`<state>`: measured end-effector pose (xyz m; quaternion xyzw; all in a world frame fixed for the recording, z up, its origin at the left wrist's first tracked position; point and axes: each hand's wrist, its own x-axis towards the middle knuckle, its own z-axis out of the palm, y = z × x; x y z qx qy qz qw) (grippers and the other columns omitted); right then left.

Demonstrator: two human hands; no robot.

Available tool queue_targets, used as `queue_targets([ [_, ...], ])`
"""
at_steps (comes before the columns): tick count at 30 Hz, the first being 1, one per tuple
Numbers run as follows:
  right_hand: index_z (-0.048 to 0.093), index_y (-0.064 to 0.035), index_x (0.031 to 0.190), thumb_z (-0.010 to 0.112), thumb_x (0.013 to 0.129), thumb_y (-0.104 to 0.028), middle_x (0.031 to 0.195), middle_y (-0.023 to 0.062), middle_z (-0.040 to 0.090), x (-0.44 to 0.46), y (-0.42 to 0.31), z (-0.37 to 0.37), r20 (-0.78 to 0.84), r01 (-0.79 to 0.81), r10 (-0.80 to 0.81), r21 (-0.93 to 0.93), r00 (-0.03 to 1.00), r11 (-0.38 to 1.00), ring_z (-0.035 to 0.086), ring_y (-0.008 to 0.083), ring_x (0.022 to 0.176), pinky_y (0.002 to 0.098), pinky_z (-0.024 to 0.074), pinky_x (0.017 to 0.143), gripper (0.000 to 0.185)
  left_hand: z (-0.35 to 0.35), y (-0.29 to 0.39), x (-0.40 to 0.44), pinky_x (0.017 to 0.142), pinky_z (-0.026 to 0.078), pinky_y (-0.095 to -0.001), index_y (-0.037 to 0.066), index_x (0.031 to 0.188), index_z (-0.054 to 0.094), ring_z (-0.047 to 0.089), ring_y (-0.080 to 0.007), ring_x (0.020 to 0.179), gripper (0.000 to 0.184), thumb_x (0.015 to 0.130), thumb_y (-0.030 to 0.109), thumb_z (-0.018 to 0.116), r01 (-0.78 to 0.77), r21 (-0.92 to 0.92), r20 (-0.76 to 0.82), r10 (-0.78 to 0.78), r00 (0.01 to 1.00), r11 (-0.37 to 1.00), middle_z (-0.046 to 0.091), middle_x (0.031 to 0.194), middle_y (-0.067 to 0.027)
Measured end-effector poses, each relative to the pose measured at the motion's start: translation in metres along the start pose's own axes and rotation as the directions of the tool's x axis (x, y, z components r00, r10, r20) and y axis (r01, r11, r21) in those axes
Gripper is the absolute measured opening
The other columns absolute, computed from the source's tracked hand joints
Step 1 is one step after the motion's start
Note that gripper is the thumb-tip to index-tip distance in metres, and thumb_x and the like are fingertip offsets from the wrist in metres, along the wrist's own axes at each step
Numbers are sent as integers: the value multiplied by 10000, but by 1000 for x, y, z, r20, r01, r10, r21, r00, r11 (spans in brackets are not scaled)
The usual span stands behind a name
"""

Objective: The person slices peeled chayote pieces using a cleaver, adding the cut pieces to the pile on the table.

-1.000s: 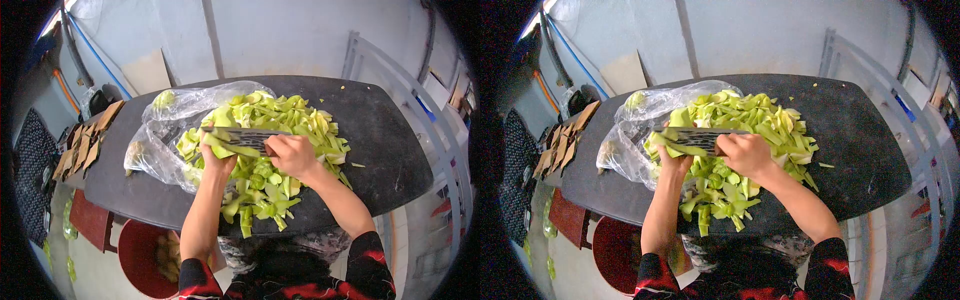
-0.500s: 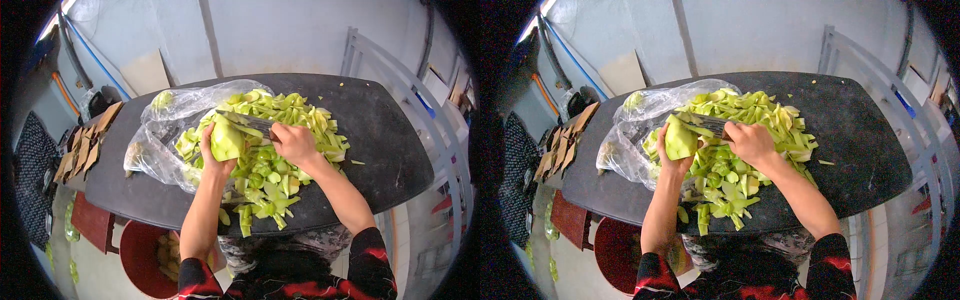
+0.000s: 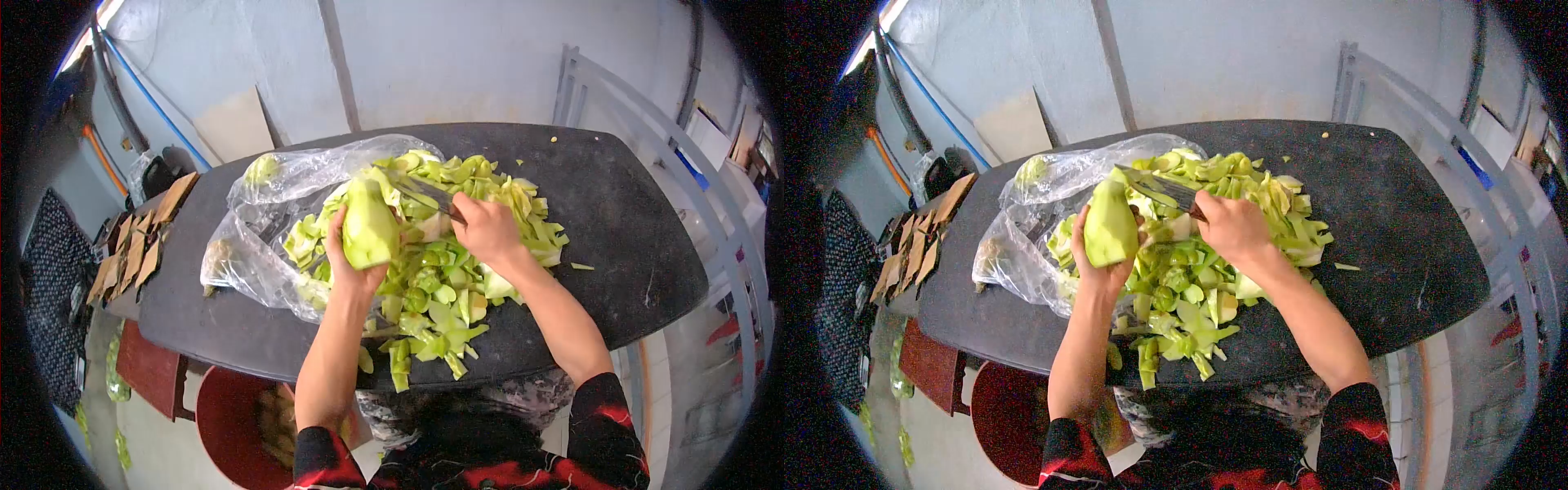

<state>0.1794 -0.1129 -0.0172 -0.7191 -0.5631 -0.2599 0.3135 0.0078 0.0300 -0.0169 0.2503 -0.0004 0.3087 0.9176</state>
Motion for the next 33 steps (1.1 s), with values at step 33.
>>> queue_targets([
  [33,551,-94,757,687,693,-47,657,58,618,-12,-28,6,-98,180,-177,31,979,983,637,252,567,360,498,498,158,-8,16,-4,883,514,-423,93,1096,644,639,-263,962,427,865,441,555,-214,-3,-104,212,972,977,678,1054,-81],
])
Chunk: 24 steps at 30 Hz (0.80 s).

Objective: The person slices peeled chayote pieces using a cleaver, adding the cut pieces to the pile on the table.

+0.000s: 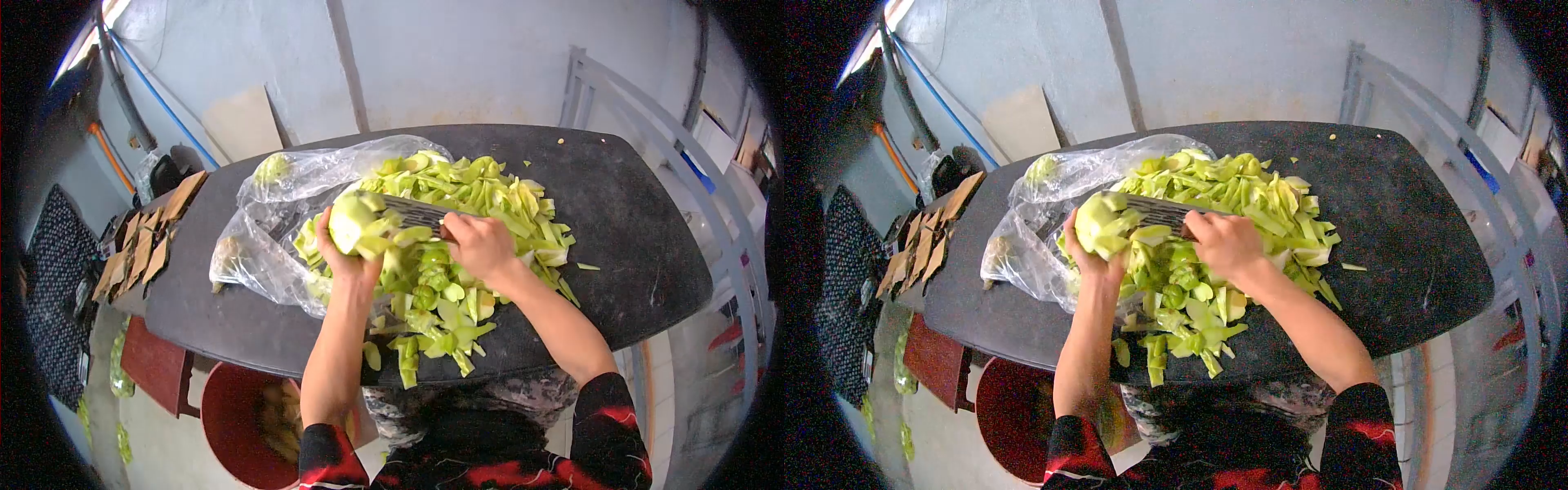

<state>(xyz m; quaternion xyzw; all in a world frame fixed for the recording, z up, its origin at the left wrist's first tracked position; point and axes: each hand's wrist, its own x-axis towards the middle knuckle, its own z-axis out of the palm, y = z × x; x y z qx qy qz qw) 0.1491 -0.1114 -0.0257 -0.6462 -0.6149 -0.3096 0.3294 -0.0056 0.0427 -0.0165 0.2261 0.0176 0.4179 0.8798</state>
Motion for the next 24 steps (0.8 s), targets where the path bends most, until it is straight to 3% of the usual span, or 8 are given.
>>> queue_targets([
  [2,552,-89,796,683,712,-47,669,66,626,0,5,-5,36,-56,56,4,998,998,638,274,566,368,496,489,162,10,-3,-1,883,516,-409,95,1114,644,636,-264,964,443,862,450,559,-66,-69,-115,58,992,995,679,1043,-82],
  [5,546,-105,805,667,708,-71,660,57,616,4,-6,-17,26,3,-4,42,1000,999,639,272,574,377,506,497,158,-21,0,11,911,507,-430,90,1134,638,632,-274,979,468,856,460,571,44,-104,-10,-45,999,994,676,1073,-91],
  [8,531,-93,754,681,627,-33,626,51,575,7,-22,-17,-32,94,-91,103,995,990,610,266,543,367,483,477,206,-26,-8,11,871,525,-430,67,1145,639,637,-299,955,574,863,549,510,54,42,-149,-48,988,998,668,1095,-136],
  [9,529,-93,742,680,615,-29,627,49,575,7,-26,-17,-48,118,-114,92,992,989,610,263,546,366,480,475,207,-11,-5,-1,858,525,-442,52,1172,625,631,-318,953,630,878,583,460,180,-20,16,-180,984,983,664,1082,-159],
  [15,517,-85,735,690,606,-18,626,54,574,5,-25,-21,-53,123,-116,152,992,981,615,264,556,368,479,477,226,-16,-7,-1,908,508,-443,2,1272,552,615,-336,1005,642,900,513,441,136,59,128,-143,981,989,640,1148,-175],
  [20,533,-80,799,682,667,-18,655,67,615,3,-7,-6,20,25,-27,92,999,995,628,289,572,383,504,499,208,-1,-4,0,894,530,-372,14,1251,561,637,-259,1017,588,844,438,586,67,49,71,-70,995,997,643,1165,-127],
  [21,533,-80,799,682,667,-18,655,67,615,1,-2,-3,22,18,-21,93,1000,995,628,289,572,383,504,499,208,-6,1,3,895,521,-437,19,1281,544,616,-293,1038,625,866,485,535,152,-42,150,-144,978,987,613,1217,-158],
  [24,545,-97,882,634,727,-65,700,100,653,3,9,1,131,-131,123,55,984,990,666,320,640,436,530,535,182,-9,-4,-1,873,533,-448,28,1256,558,624,-284,1023,599,863,480,544,122,41,132,-127,983,992,625,1189,-151],
])
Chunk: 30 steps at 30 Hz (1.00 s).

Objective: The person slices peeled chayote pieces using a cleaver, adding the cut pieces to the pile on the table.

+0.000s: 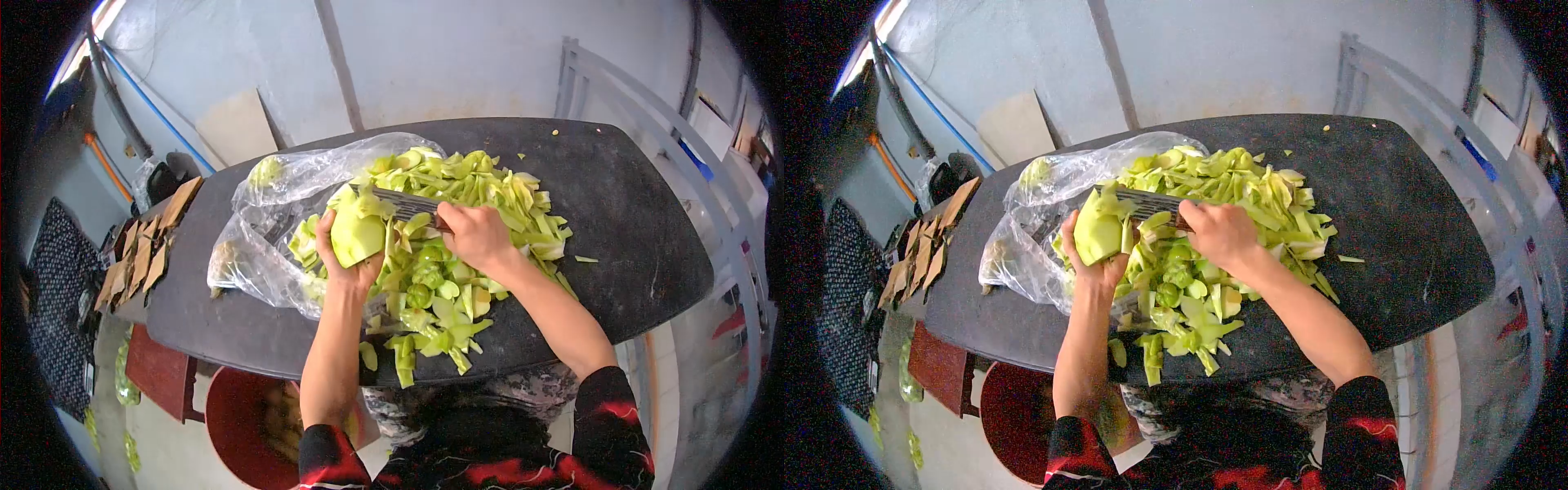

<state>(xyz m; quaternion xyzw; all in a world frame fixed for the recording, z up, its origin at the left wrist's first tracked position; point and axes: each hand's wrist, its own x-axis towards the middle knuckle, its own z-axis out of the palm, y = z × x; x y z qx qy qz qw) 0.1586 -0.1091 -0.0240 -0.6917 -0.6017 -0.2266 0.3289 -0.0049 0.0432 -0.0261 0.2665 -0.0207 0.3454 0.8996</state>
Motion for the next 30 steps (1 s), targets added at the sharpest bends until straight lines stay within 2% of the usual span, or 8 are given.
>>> queue_targets([
  [6,566,-77,872,652,768,-80,731,125,671,6,9,2,88,-121,127,-67,988,990,659,348,652,442,523,573,134,14,1,-3,839,539,-431,41,1246,565,604,-321,996,583,856,474,553,-3,-57,-65,-1,998,998,617,1150,-151],
  [8,569,-79,894,644,793,-104,743,141,674,10,11,-5,116,-250,258,-74,959,965,660,367,683,468,522,608,128,12,3,-2,809,536,-413,35,1247,557,571,-326,986,574,848,447,577,90,-102,237,-63,969,991,593,1142,-161],
  [12,557,-90,918,653,802,-122,746,131,672,7,7,-12,107,-254,264,-98,959,962,653,379,685,474,517,602,153,11,0,5,849,499,-466,53,1202,559,536,-325,1011,512,851,424,602,-87,-203,-190,48,981,975,582,1103,-163],
  [13,557,-90,918,653,802,-122,746,131,672,7,5,-13,108,-250,259,-93,960,964,653,379,685,474,517,602,153,2,4,5,898,475,-508,54,1165,566,549,-329,987,488,865,437,599,-56,-215,-139,26,990,975,588,1086,-159],
  [20,578,-115,870,604,799,-146,701,74,646,-3,-8,-12,-48,84,-89,-95,995,992,661,275,614,402,531,536,82,-1,6,12,947,468,-478,111,1163,598,614,-264,1008,447,904,474,565,-131,105,-372,161,914,986,645,1115,-99],
  [22,578,-117,830,604,795,-144,687,47,629,-5,-16,-9,-117,188,-199,-100,973,977,657,236,603,374,525,530,52,-7,5,11,990,454,-440,104,1175,608,605,-264,1077,460,912,476,547,-108,92,-338,133,932,990,642,1180,-92],
  [24,574,-125,787,605,791,-149,661,13,599,-5,-26,-10,-136,310,-332,-161,933,937,647,183,601,337,511,532,39,-10,7,11,898,510,-415,33,1103,621,649,-296,967,553,854,522,552,77,95,-140,-63,988,993,677,1038,-150],
  [30,570,-123,792,621,779,-162,616,0,545,-6,-34,-7,-175,341,-359,-126,917,932,609,184,562,319,505,535,65,16,-5,1,792,527,-411,7,1060,618,643,-303,843,572,817,520,549,112,-55,-66,-116,991,992,670,944,-169],
])
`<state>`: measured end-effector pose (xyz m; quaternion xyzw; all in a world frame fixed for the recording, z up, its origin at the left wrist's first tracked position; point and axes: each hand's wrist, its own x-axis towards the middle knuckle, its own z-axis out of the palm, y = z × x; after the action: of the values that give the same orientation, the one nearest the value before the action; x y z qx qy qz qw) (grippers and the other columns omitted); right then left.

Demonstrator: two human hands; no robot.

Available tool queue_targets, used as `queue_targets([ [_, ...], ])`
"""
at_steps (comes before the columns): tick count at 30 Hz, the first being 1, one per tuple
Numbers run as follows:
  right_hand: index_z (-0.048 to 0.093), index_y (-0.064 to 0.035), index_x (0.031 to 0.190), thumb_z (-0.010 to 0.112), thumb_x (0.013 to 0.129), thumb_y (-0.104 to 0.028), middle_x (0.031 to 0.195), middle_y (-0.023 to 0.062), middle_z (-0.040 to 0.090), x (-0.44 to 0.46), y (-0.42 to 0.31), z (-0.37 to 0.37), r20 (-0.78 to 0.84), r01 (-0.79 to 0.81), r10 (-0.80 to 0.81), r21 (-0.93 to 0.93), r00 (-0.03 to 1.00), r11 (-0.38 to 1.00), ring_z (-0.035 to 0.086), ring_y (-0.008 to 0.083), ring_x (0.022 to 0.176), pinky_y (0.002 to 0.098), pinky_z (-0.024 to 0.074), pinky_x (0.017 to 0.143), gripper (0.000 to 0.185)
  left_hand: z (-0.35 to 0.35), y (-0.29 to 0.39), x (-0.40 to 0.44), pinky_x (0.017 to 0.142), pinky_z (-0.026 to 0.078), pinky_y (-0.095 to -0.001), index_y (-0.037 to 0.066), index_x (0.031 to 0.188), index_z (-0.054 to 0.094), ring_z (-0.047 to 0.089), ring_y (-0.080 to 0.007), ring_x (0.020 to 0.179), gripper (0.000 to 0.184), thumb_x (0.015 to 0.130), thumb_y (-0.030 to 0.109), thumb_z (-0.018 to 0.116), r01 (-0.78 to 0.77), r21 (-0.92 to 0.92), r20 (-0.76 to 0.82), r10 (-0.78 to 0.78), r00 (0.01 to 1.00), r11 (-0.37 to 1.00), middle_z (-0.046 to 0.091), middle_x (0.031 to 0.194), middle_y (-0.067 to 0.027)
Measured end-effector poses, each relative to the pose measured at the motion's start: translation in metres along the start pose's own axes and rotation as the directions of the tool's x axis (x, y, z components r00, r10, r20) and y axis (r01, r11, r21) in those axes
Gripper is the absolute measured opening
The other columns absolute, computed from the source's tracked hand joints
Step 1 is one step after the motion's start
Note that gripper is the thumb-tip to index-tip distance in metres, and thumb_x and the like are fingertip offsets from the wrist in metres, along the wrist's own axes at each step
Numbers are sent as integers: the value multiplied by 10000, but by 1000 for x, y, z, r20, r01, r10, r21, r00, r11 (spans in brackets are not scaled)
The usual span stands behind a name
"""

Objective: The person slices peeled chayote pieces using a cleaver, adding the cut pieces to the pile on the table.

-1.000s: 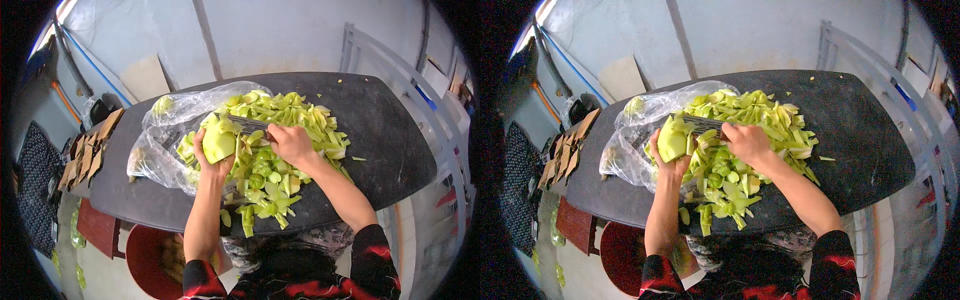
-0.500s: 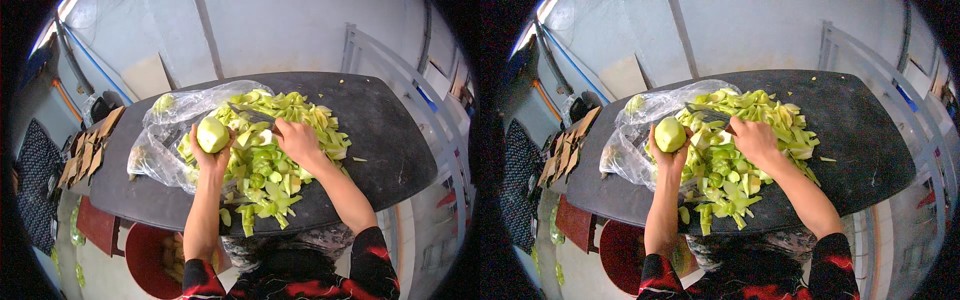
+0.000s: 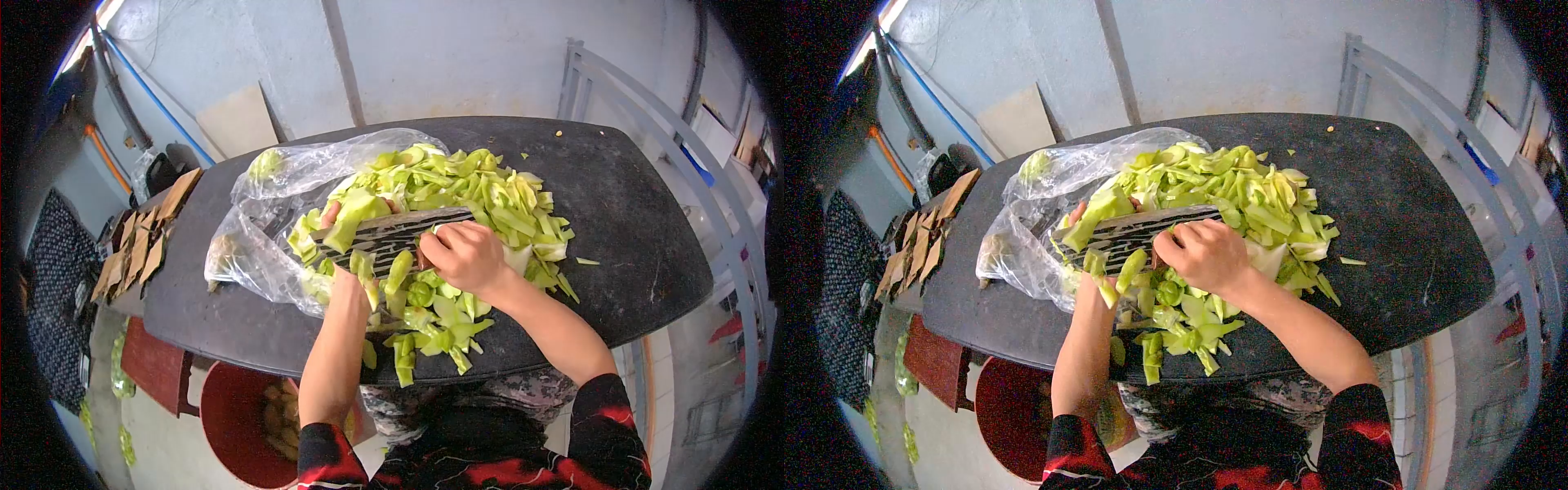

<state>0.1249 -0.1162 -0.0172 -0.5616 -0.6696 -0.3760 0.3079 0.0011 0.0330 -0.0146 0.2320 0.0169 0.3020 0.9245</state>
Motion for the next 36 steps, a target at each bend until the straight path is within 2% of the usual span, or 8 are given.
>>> queue_targets([
  [4,558,-119,777,624,771,-137,614,16,559,2,-1,-4,36,-35,34,33,999,999,622,209,561,337,508,518,70,1,-1,-1,811,525,-431,5,1088,604,638,-311,879,564,836,505,534,0,3,89,0,996,1000,665,984,-172],
  [7,548,-112,774,621,768,-114,631,45,597,0,9,4,114,-155,144,96,983,983,647,239,578,363,516,512,73,-6,-5,1,965,476,-491,97,1223,547,592,-367,1067,515,898,494,502,-273,107,-240,291,926,956,618,1185,-170],
  [14,549,-96,794,668,695,-36,659,58,617,-3,23,10,109,-246,237,76,965,966,634,274,580,390,506,507,166,-6,9,-1,897,503,-442,97,1187,577,627,-284,986,514,824,460,576,-193,237,-218,246,945,952,645,1107,-99],
  [23,540,-105,806,636,722,-73,649,75,622,4,8,-14,101,-171,160,116,982,978,644,295,576,407,519,500,131,-25,2,-2,1045,416,-471,6,1353,468,538,-359,1195,750,888,595,470,-138,144,2,139,990,980,545,1320,-210],
  [25,540,-104,805,630,730,-75,644,73,619,6,8,-12,93,-169,158,124,983,978,645,295,574,409,519,500,121,-8,-1,-6,1050,416,-469,2,1343,473,534,-365,1201,751,911,614,420,-123,-36,251,128,960,992,543,1322,-207],
  [26,539,-103,804,624,737,-76,640,71,617,6,9,-12,88,-165,154,131,984,978,645,296,572,410,520,500,111,5,-4,-13,1035,432,-467,7,1330,483,549,-361,1177,717,895,576,473,-242,331,-134,300,945,912,559,1299,-200],
  [34,538,-76,853,652,779,-94,738,94,666,-4,46,14,304,-409,417,-91,857,908,654,329,630,413,522,544,138,2,-1,-9,903,508,-496,15,1276,509,609,-335,1016,674,753,433,591,-75,155,-25,80,997,985,601,1168,-172],
  [36,552,-86,875,652,790,-106,730,103,660,-3,53,10,316,-480,496,-134,809,867,651,339,633,428,522,555,133,0,4,-6,862,517,-486,6,1275,513,597,-336,1005,698,744,449,608,-25,138,178,0,984,990,590,1150,-186],
])
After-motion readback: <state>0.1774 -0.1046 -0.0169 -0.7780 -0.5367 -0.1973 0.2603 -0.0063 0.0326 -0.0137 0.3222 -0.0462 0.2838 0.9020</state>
